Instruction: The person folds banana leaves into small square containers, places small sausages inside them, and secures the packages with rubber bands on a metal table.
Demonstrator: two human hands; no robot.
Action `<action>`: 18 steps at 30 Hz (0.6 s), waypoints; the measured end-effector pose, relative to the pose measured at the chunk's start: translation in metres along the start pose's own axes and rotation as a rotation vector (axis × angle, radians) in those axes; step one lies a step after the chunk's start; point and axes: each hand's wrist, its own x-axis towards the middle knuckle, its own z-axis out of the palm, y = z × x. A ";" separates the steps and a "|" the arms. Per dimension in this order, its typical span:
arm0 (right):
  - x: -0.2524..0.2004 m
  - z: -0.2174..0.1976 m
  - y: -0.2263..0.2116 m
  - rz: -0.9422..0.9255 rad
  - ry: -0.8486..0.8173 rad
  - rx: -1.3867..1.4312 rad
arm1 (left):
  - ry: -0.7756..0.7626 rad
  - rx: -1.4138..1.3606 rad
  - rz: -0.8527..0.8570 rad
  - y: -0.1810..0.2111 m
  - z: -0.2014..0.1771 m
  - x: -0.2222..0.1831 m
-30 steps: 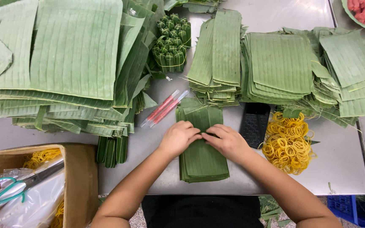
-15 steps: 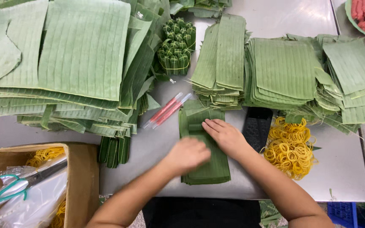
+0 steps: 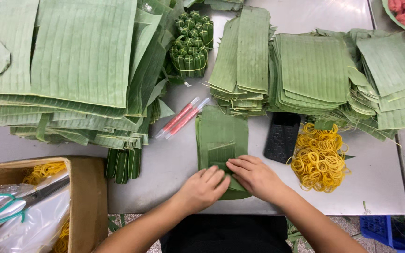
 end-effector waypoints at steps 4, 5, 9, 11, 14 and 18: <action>-0.007 -0.009 -0.003 0.074 0.027 -0.033 | 0.004 0.086 -0.115 0.003 0.014 0.011; -0.011 -0.010 -0.002 0.127 0.105 -0.096 | -0.039 0.038 -0.140 0.001 0.016 0.011; -0.026 -0.008 0.004 0.430 0.441 -0.280 | -0.125 -0.065 -0.131 -0.014 0.012 0.015; -0.028 -0.006 0.010 0.416 0.445 -0.273 | -0.138 -0.088 -0.078 -0.022 0.009 0.019; -0.035 0.001 0.012 0.277 0.478 -0.200 | -0.155 -0.133 -0.005 -0.035 0.009 0.025; -0.043 0.016 0.008 0.039 0.321 0.018 | -0.156 -0.165 0.054 -0.044 0.015 0.023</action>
